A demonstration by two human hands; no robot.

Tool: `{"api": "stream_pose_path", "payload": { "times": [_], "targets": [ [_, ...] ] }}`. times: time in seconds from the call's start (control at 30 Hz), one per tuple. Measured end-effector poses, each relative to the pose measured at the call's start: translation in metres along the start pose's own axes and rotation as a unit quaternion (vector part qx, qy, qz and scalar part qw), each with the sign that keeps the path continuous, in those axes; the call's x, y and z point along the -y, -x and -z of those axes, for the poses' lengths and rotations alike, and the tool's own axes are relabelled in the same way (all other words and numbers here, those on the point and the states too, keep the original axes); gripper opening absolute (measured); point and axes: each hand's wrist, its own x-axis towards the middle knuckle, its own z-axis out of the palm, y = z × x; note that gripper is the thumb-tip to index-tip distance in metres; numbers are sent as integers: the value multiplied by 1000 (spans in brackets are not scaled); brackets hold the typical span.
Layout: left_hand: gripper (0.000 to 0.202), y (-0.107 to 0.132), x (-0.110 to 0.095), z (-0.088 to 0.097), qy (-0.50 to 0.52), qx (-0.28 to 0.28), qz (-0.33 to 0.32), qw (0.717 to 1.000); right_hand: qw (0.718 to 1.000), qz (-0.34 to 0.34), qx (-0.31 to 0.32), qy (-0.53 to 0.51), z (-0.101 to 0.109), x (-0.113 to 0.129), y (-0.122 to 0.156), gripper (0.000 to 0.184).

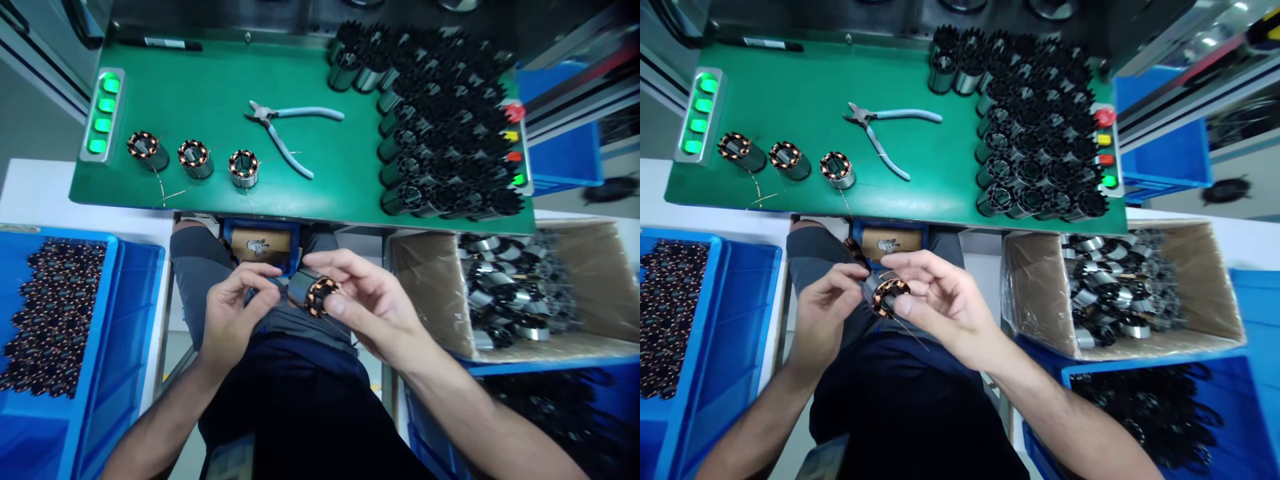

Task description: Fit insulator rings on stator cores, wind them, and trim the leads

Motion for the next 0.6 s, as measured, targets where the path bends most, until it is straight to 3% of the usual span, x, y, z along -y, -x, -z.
{"api": "stream_pose_path", "payload": {
  "times": [0.07, 0.1, 0.27, 0.33, 0.47, 0.53, 0.6],
  "targets": [
    [30, 1, 10, 2, 27, -7, 53, 998, 1000, -2, 12, 7, 5, 5, 2, 43],
    [27, 1, 9, 4, 24, 2, 49, 999, 1000, -6, 17, 24, 6, 7, 3, 45],
    [6, -7, -23, 9, -34, 103, -60, 992, 996, -22, 35, 81, 6, 4, 2, 52],
    [6, -6, -25, 7, -25, 105, -38, 993, 997, -24, 44, 65, 5, 2, 1, 50],
    [29, 2, 0, 10, -11, 77, 56, 995, 998, -18, 51, 10, 10, 4, 3, 52],
    [29, 5, 6, 14, -61, 52, 19, 997, 999, -22, 23, 26, 12, 4, 4, 55],
    [52, 6, -2, 18, -147, 45, -97, 983, 999, -28, 5, 46, 9, 2, 5, 59]
  ]
}}
